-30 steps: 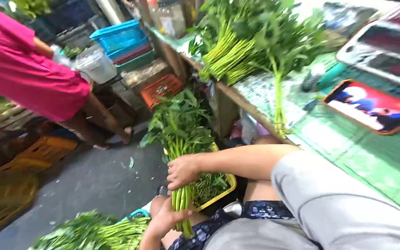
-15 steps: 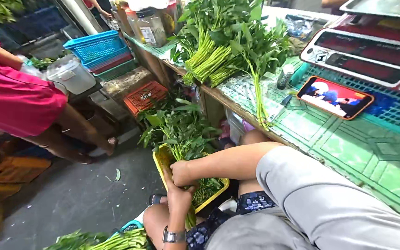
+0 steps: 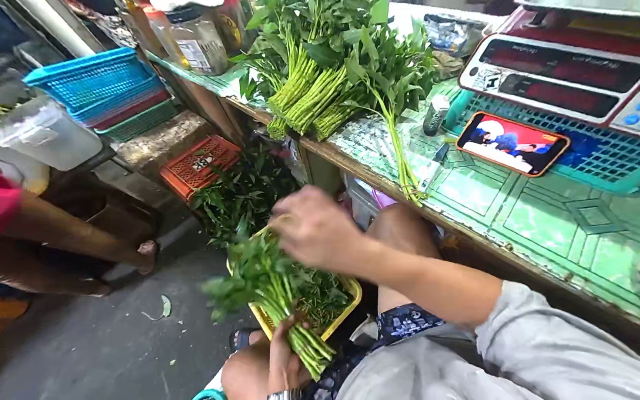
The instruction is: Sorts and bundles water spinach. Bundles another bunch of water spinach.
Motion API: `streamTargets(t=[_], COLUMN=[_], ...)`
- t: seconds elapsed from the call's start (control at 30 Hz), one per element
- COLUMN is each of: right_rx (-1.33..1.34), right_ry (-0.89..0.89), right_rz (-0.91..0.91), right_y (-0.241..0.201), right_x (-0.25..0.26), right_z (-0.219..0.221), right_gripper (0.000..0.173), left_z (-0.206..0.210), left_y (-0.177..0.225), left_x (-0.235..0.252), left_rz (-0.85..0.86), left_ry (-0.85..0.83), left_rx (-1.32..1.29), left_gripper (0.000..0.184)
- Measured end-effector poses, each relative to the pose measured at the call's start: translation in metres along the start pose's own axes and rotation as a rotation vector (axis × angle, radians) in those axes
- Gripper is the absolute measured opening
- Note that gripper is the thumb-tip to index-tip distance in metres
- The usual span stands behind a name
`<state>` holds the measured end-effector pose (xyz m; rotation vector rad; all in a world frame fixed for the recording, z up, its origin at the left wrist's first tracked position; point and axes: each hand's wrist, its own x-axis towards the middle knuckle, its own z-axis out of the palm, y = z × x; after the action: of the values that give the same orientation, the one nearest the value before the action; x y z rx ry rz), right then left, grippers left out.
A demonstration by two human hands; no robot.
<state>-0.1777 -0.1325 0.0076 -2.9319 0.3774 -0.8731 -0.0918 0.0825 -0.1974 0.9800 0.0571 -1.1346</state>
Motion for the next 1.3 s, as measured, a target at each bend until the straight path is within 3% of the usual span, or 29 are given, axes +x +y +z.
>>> streamTargets(t=[0.1,0.17,0.27,0.33,0.53,0.63,0.73,0.87,1.0,1.1,1.23,1.3], right_rx=[-0.173,-0.23,-0.241,-0.193,0.351,0.737,0.964,1.183,1.369,1.452,1.368,1.292], right_ry=[-0.055,-0.151,-0.364,-0.359,0.018,0.209,0.288,0.234,0.182,0.126,-0.032,-0.118], right_rz=[0.729,1.026,1.196,1.24,1.191,1.052,0.904,0.743,0.66,0.638,0.653,0.658], right_y=[0.083,0.128,0.149,0.149,0.171,0.163,0.151,0.122,0.093,0.069,0.02,-0.008], right_x=[0.004,0.001,0.004,0.005,-0.015,-0.021,-0.024,-0.02,-0.013,-0.009,-0.015,-0.023], right_z=[-0.049,-0.061,-0.06,-0.062,-0.095,-0.11,-0.115,-0.1,-0.068,-0.039,0.0,0.021], right_gripper=[0.066,0.076,0.046,0.03,0.034,0.03,0.025,0.023,0.023,0.021,0.025,0.027], left_z=[-0.011,-0.01,-0.006,0.002,0.004,-0.001,0.006,0.022,0.042,0.061,0.095,0.111], left_y=[-0.007,-0.014,-0.02,-0.015,0.012,0.017,0.016,0.016,0.024,0.038,0.053,0.054], left_x=[0.001,0.0,0.006,0.009,0.008,0.005,-0.002,-0.011,-0.022,-0.029,-0.038,-0.04], left_rz=[-0.019,-0.046,-0.033,0.009,0.14,0.125,0.087,0.065,0.147,0.227,0.322,0.35], left_ry=[-0.069,-0.093,-0.086,-0.061,-0.117,-0.047,-0.007,-0.067,-0.254,-0.296,-0.266,-0.173], left_rx=[-0.114,-0.151,-0.112,-0.059,-0.065,-0.041,-0.12,-0.236,-0.259,-0.191,0.024,0.089], left_gripper=[0.027,0.026,0.029,0.038,0.066,0.053,0.037,0.047,0.054,0.055,0.062,0.061])
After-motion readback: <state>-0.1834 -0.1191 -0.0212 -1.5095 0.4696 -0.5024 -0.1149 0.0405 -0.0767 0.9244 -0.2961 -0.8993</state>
